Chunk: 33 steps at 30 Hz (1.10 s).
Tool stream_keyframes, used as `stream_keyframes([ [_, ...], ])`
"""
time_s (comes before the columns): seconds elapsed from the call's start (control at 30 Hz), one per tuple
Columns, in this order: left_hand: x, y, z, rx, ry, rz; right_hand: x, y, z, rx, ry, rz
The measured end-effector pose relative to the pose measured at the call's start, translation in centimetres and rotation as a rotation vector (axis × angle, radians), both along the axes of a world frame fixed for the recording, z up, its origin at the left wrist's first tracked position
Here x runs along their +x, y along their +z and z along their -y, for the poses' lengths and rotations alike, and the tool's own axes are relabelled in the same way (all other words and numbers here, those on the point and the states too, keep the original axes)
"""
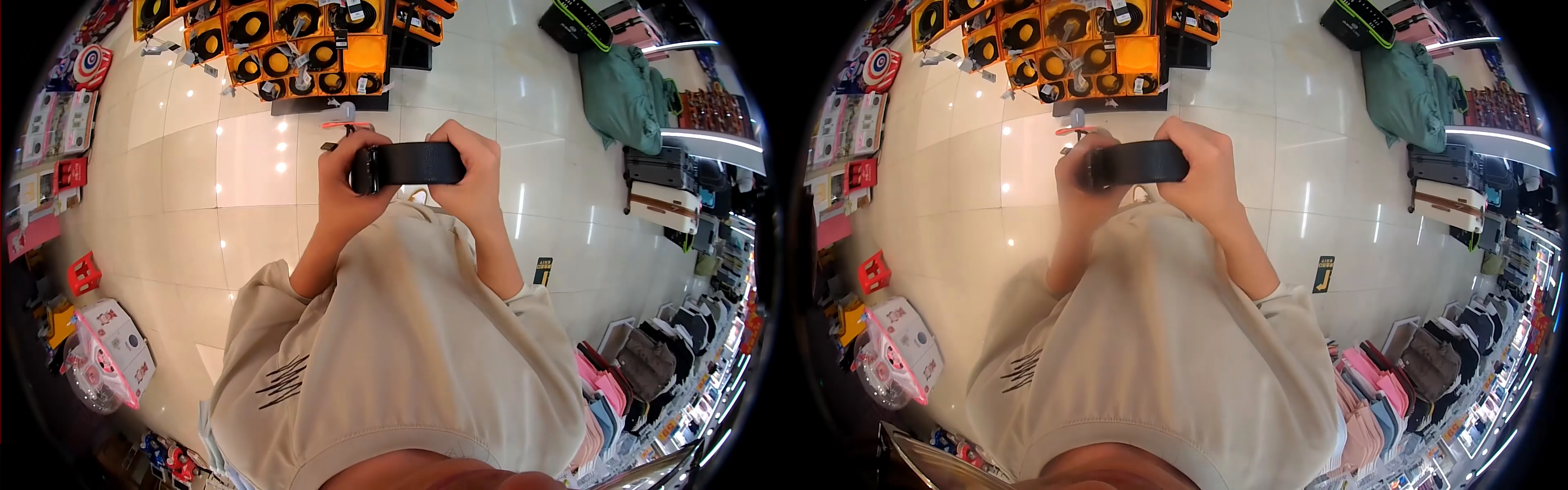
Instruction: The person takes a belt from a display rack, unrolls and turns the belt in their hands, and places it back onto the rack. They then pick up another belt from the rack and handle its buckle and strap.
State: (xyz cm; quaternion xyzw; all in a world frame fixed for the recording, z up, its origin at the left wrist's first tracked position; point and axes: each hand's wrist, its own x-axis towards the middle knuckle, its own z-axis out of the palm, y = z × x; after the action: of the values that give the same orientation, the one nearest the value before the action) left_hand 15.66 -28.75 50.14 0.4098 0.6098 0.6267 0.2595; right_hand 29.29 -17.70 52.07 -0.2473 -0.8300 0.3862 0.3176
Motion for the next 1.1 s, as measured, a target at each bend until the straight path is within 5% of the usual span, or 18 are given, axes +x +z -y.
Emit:
stream_keyframes([
  [0.07,0.3,0.1,0.4,0.024,-0.017,0.111,-0.2,0.7,0.8,-0.113,-0.045,-0.182],
  [0.17,2.1,0.6,0.1,0.210,0.081,0.694,-1.2,0.7,2.4,-0.384,-0.140,-0.442],
  [0.23,1.6,0.7,-0.1,0.202,0.080,0.677,-1.6,0.3,3.3,-0.535,-0.166,-0.471],
  [0.27,1.4,0.8,-0.1,0.198,0.079,0.669,-1.5,0.3,3.1,-0.452,-0.147,-0.396],
  [0.33,0.0,0.4,-0.2,0.057,-0.008,0.256,-0.3,0.4,2.3,-0.287,-0.119,-0.248],
  [0.47,-0.7,0.2,0.4,0.042,-0.103,0.092,0.2,2.5,1.9,-0.156,-0.032,0.012],
  [0.57,1.3,1.7,-0.3,0.147,0.013,0.539,-1.0,0.0,3.3,-0.470,-0.200,-0.473],
  [0.63,1.7,1.9,-0.3,0.163,0.025,0.792,-1.5,-1.6,3.6,-0.586,-0.215,-0.497],
  [0.73,0.7,1.1,-0.3,0.044,0.010,0.428,-0.6,-0.9,2.4,-0.664,-0.194,-0.366],
  [0.87,0.1,-0.4,0.1,0.175,-0.147,0.608,0.4,0.2,1.7,-0.614,-0.151,-0.288],
  [0.97,0.4,1.5,-0.4,0.324,-0.084,1.086,-0.4,0.1,2.1,-0.721,-0.174,-0.366],
  [1.1,0.2,1.2,-0.4,0.098,-0.019,0.360,-0.8,-2.6,2.8,-0.770,-0.147,-0.379],
])
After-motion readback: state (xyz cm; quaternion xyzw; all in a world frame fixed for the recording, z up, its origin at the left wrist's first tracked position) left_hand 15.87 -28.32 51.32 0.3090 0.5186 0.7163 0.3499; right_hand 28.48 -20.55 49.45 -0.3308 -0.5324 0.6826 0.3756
